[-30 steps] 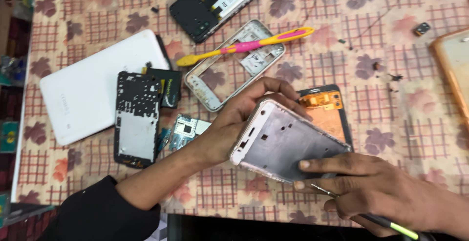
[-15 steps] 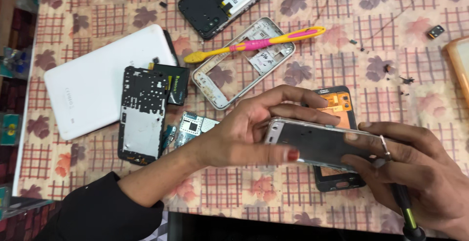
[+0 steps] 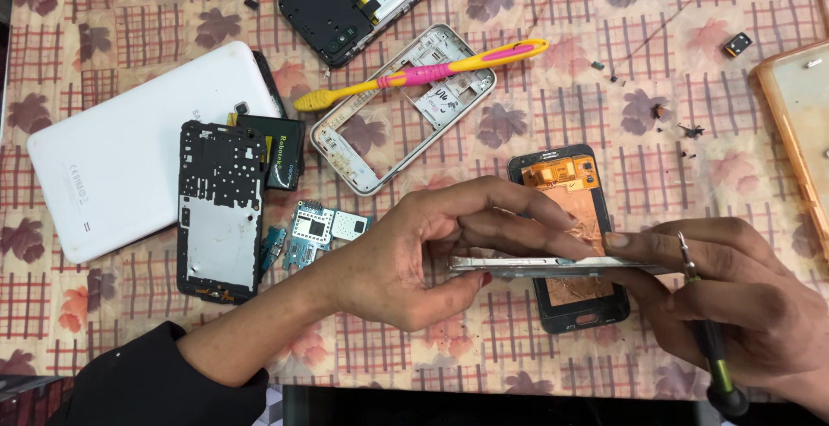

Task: The person assembles a smartphone by placing the motherboard into the frame, connecting ribbon cables, and installing the battery. They then attach the back cover and secure it with screws.

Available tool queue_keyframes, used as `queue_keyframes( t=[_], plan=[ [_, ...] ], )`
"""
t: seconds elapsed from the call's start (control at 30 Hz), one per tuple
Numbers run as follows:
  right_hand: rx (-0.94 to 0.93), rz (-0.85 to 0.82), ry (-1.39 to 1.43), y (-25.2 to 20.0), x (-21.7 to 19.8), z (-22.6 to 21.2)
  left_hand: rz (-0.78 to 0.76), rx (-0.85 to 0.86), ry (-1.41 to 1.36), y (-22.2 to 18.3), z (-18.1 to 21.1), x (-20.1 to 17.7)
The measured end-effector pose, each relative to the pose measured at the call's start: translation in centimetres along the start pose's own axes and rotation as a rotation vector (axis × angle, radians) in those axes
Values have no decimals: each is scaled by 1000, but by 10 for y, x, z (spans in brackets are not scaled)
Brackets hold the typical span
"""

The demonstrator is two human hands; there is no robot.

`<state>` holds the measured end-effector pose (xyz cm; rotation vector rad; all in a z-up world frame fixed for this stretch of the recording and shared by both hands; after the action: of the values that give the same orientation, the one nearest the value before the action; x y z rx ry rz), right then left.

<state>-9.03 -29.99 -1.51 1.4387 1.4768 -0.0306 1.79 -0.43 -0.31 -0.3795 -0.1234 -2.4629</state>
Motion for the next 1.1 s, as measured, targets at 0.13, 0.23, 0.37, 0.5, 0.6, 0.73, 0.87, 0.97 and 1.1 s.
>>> queue_keyframes(
  t=[0.13,0.23,0.37,0.5,0.6,0.73,0.87,0.97,1.1],
  plan=[
    [94,240,204,-1,7,-3,15,70,-11,0,-1,0],
    [277,239,162,-4,4,-4,54,76,26,1,-1,0],
    [409,236,165,-2,0,-1,99,116,84,1,1,0],
    [542,231,108,7,1,-5,182,138,81,4,-3,0],
    [556,311,234,16,6,-6,240,115,86,8,-8,-2],
    [763,221,318,21,2,2,258,119,76,10,-11,-5],
    [810,250,344,16,4,10,243,92,152,8,-12,-3],
    [782,281,477,11,4,13,197,116,226,8,-11,-2],
    [794,275,586,8,3,12,158,2,364,6,-9,-2]
  ],
)
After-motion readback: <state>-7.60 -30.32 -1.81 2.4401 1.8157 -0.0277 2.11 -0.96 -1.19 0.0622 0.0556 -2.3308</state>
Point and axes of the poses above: each hand's wrist, its own y-axis towards the middle knuckle, its own x-axis out of the palm, z = x × y, the point moved 1 cm from there along y, towards the middle knuckle, and after that the axes turned 13 degrees about z, right-handed, at the moved point
